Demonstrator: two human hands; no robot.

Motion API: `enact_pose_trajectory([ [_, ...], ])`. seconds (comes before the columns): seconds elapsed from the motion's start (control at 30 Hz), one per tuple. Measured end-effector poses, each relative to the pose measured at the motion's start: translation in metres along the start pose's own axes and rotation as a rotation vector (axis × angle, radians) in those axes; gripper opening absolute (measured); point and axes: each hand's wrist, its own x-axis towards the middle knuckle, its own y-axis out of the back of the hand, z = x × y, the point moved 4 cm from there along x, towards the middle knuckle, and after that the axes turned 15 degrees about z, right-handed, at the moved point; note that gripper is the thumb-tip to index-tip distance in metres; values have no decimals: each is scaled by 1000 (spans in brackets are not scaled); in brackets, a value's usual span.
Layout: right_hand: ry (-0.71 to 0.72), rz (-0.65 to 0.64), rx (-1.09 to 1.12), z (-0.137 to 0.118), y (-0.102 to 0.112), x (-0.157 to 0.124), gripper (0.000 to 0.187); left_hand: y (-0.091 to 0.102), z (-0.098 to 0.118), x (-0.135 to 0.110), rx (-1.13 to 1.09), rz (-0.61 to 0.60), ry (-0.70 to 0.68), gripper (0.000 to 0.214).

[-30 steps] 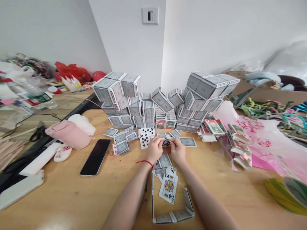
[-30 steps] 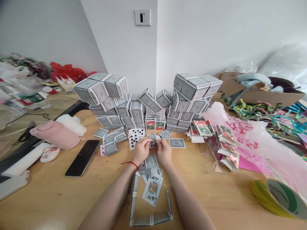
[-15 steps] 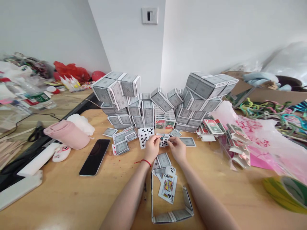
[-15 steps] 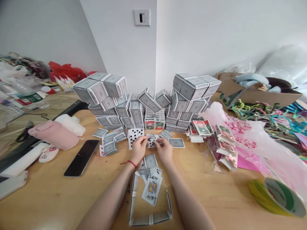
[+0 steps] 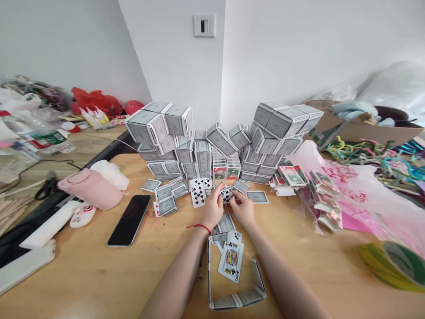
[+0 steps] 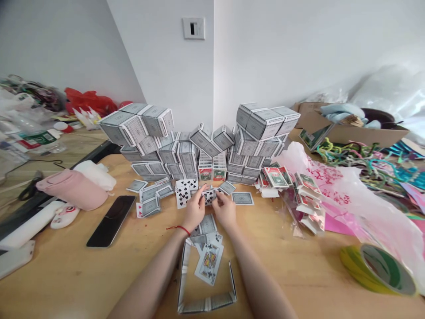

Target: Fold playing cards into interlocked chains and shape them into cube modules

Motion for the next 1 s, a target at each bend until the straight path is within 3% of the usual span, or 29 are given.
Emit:
enact_pose_trajectory([
  [0.13, -77, -36, 121, 1, 0, 1, 29, 2, -2, 2, -14, 37, 32, 47],
  [0.3, -281, -207, 363, -6, -7, -1, 28, 7, -5, 5, 18, 102, 110, 32],
  [0.47, -542, -381, 707, -17, -12, -7, 26, 8, 4, 7, -52, 68, 5, 24],
  [0.57, -618, -470, 766, -20, -13, -9, 27, 9, 7, 8, -65, 59, -38, 25],
  [0.73, -715, -495, 814, -14, -15, -10, 24, 6, 5, 4, -13, -14, -81, 34],
  [1.0, -776, -503, 913, -10, -18, -10, 18, 9, 3, 3, 105, 123, -112, 26],
])
